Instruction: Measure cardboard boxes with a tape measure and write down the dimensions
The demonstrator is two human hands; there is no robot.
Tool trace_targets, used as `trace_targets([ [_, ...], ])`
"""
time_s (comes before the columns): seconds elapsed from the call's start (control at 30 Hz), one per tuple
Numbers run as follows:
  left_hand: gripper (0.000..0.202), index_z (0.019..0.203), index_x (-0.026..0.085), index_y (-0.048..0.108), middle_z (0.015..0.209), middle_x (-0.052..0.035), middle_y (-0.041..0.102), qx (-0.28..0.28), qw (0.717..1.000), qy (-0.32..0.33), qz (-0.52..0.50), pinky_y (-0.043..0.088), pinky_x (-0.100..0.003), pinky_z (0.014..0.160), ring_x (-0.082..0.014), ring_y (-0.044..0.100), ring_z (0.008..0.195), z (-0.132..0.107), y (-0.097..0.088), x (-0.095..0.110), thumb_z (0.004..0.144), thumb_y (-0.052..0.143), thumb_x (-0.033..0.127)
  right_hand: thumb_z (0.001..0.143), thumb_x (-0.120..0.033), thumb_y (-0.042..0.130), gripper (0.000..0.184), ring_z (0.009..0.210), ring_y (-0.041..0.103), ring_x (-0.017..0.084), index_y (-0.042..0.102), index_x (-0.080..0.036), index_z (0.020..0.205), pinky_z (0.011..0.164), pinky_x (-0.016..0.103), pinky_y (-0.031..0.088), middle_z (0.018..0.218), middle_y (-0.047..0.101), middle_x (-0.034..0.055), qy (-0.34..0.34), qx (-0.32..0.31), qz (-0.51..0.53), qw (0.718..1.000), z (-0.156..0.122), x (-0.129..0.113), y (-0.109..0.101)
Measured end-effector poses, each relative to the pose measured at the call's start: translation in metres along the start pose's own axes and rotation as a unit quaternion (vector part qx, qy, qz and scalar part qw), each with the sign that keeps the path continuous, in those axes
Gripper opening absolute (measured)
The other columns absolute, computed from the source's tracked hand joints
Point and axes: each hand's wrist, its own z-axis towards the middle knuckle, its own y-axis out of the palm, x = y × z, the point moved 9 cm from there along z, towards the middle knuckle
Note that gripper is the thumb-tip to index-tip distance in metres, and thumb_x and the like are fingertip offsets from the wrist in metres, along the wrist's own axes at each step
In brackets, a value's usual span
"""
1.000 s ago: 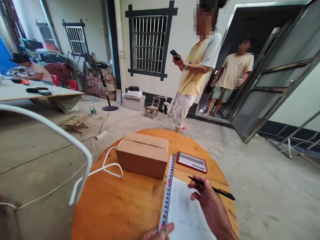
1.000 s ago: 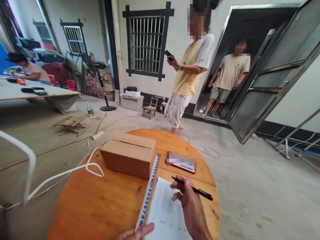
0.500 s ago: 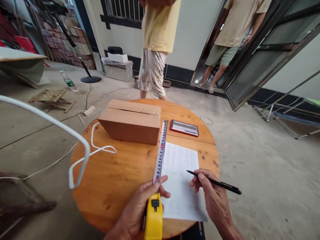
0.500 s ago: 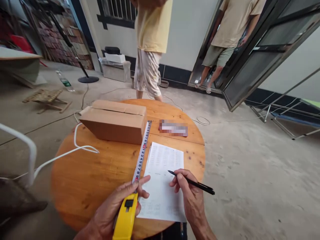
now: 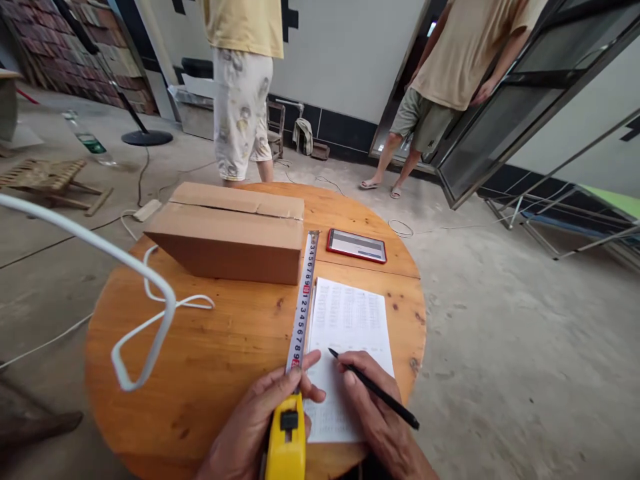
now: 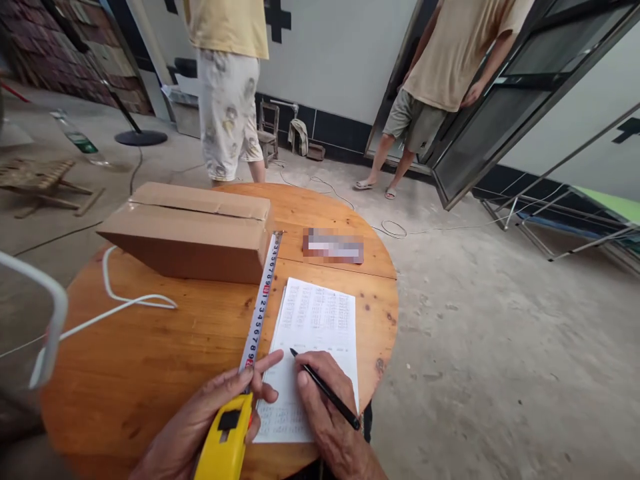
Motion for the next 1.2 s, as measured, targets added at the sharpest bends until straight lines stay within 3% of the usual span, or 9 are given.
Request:
trace_targets([
  [0.17,0.033,0.113,0.016,0.064,0.093,-0.0086,0.071,0.009,1.000,-0.001,0.020,0.042,-0.020,0.048,-0.0077,0.056,0.048,0.001,0.002,0.004,0.085,0.061,0.033,0.092,-0.036,0.047,0.022,0.091,0.060,0.018,0.059,-0.023,0.104,0.081,0.028,0.051,0.097,0.063,0.0056,0.013,-0.009,0.027,1.000,0.000,0.006,0.002],
  [0.37,0.032,0.109,0.018,0.067,0.084,-0.0047,0.070,0.021,0.999,-0.021,0.034,0.045,-0.021,0.051,-0.0091,0.057,0.050,0.005,0.002,0.010,0.082,0.064,0.035,0.092,-0.031,0.048,0.017,0.090,0.062,0.017,0.061,-0.027,0.103,0.077,0.024,0.051,0.096,0.065,0.0021,0.019,-0.009,0.017,1.000,0.001,-0.004,0.000],
  [0.67,0.036,0.108,0.017,0.068,0.080,-0.0037,0.070,0.034,0.999,-0.034,0.023,0.046,-0.022,0.050,-0.0098,0.056,0.049,0.007,-0.004,0.011,0.075,0.071,0.031,0.089,-0.032,0.053,0.027,0.105,0.060,0.022,0.060,-0.029,0.114,0.088,0.032,0.052,0.114,0.064,0.0045,0.038,-0.017,-0.043,0.998,-0.006,-0.001,-0.007],
  [0.83,0.025,0.098,0.016,0.071,0.084,-0.0048,0.070,0.014,0.999,-0.031,0.016,0.045,-0.022,0.050,-0.0097,0.057,0.049,0.008,-0.002,0.012,0.078,0.068,0.031,0.088,-0.031,0.054,0.020,0.096,0.063,0.021,0.063,-0.027,0.106,0.082,0.030,0.053,0.103,0.067,0.0052,-0.005,-0.017,-0.083,0.996,0.005,-0.015,-0.008],
  [1.0,0.021,0.082,0.015,0.071,0.089,-0.0079,0.071,0.007,1.000,-0.009,0.028,0.045,-0.023,0.051,-0.0101,0.058,0.050,0.009,-0.003,0.014,0.082,0.063,0.035,0.091,-0.028,0.048,0.014,0.066,0.061,0.014,0.061,-0.022,0.090,0.061,0.023,0.049,0.073,0.063,0.0009,-0.025,-0.021,-0.082,0.996,0.035,-0.027,-0.003],
  [1.2,0.022,0.077,0.014,0.068,0.096,-0.0088,0.070,-0.018,1.000,-0.002,0.023,0.043,-0.022,0.049,-0.0088,0.058,0.048,0.010,-0.001,0.014,0.084,0.060,0.033,0.090,-0.026,0.047,0.017,0.063,0.060,0.014,0.062,-0.019,0.091,0.057,0.023,0.047,0.072,0.063,0.0019,-0.043,-0.028,-0.095,0.994,0.056,-0.020,0.016],
])
